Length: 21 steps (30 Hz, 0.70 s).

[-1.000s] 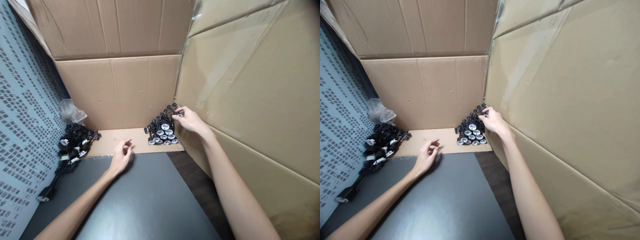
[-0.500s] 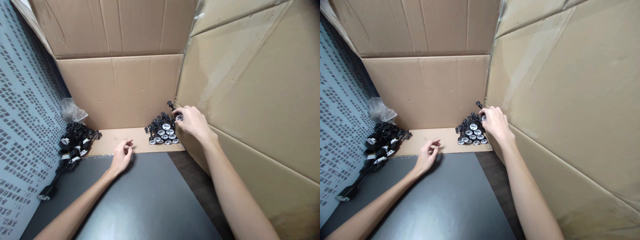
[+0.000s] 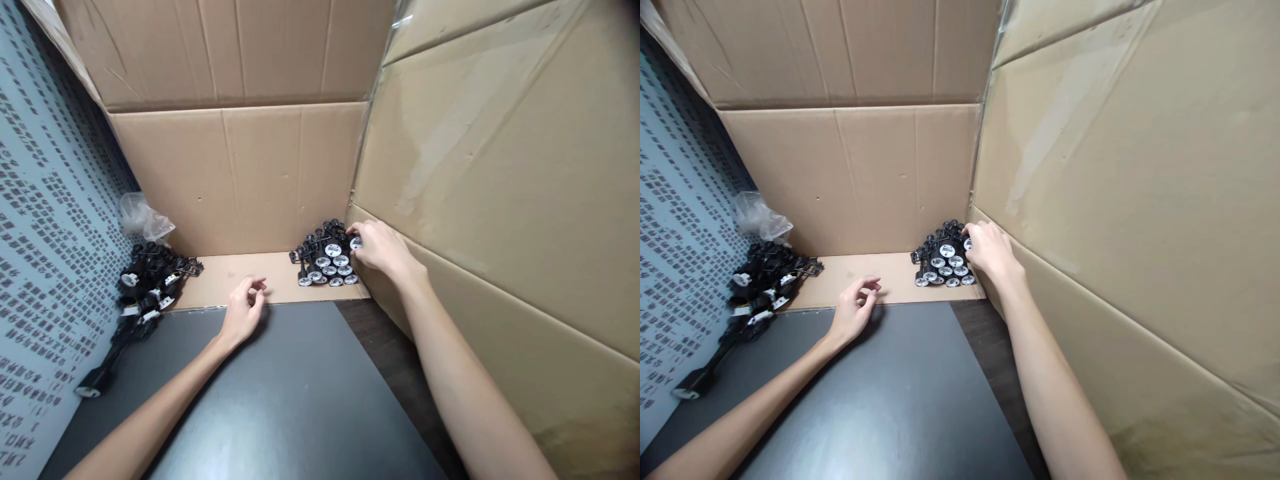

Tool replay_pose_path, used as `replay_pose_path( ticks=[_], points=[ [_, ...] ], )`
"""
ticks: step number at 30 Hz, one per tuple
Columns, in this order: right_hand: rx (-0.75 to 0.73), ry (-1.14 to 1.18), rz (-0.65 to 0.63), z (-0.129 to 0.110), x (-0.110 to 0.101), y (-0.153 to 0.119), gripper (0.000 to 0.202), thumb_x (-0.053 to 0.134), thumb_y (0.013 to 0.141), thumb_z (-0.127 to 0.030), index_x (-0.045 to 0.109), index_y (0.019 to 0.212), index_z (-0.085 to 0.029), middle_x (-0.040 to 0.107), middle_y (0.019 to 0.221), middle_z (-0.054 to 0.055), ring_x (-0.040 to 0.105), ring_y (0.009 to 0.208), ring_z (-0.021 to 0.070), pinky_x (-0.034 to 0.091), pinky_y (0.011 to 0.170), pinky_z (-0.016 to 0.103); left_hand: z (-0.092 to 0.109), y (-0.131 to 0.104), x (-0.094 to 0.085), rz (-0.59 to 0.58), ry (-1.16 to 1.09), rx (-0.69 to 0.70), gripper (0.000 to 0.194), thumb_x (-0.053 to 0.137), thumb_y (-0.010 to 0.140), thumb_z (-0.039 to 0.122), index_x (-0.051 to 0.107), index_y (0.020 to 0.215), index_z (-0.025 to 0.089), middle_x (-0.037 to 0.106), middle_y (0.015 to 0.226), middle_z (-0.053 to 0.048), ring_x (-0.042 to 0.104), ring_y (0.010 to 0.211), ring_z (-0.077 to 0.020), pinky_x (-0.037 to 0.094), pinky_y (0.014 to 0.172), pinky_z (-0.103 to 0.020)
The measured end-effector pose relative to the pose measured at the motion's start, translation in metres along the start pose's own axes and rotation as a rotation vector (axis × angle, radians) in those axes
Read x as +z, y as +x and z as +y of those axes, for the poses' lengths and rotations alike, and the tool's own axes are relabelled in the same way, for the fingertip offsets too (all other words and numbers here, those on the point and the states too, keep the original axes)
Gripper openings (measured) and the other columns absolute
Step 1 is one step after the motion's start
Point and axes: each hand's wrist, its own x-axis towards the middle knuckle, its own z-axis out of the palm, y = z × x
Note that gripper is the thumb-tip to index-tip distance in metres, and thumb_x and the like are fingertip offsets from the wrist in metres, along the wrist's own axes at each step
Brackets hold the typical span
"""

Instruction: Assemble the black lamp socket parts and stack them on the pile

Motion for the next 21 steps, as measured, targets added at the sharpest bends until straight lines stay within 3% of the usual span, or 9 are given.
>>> replay_pose_path(
  ticks=[12, 21],
  points=[
    [0.059, -0.089, -0.22, -0.0091, 0.0075, -0.0017, 0.045, 0.049, 0.079, -0.005, 0.056, 0.123, -0.014, 0.061, 0.118, 0.018, 0.054, 0.116, 0.0319, 0.047, 0.084, 0.042, -0.0021, -0.0003, 0.0007, -0.007, 0.009, 0.002, 0.024, 0.047, 0.086, 0.017, 0.063, 0.104, 0.016, 0.069, 0.091, -0.005, 0.064, 0.065, -0.0121, 0.051, 0.061, -0.025],
    [0.081, -0.075, -0.317, -0.0101, 0.0108, -0.0013, 0.047, 0.049, 0.081, -0.002, 0.055, 0.126, -0.016, 0.061, 0.12, 0.017, 0.056, 0.118, 0.029, 0.047, 0.088, 0.038, -0.0029, -0.0004, 0.0009, -0.016, -0.001, -0.012, 0.024, 0.046, 0.087, 0.017, 0.062, 0.104, 0.016, 0.068, 0.09, -0.005, 0.062, 0.062, -0.011, 0.049, 0.059, -0.024]
  ],
)
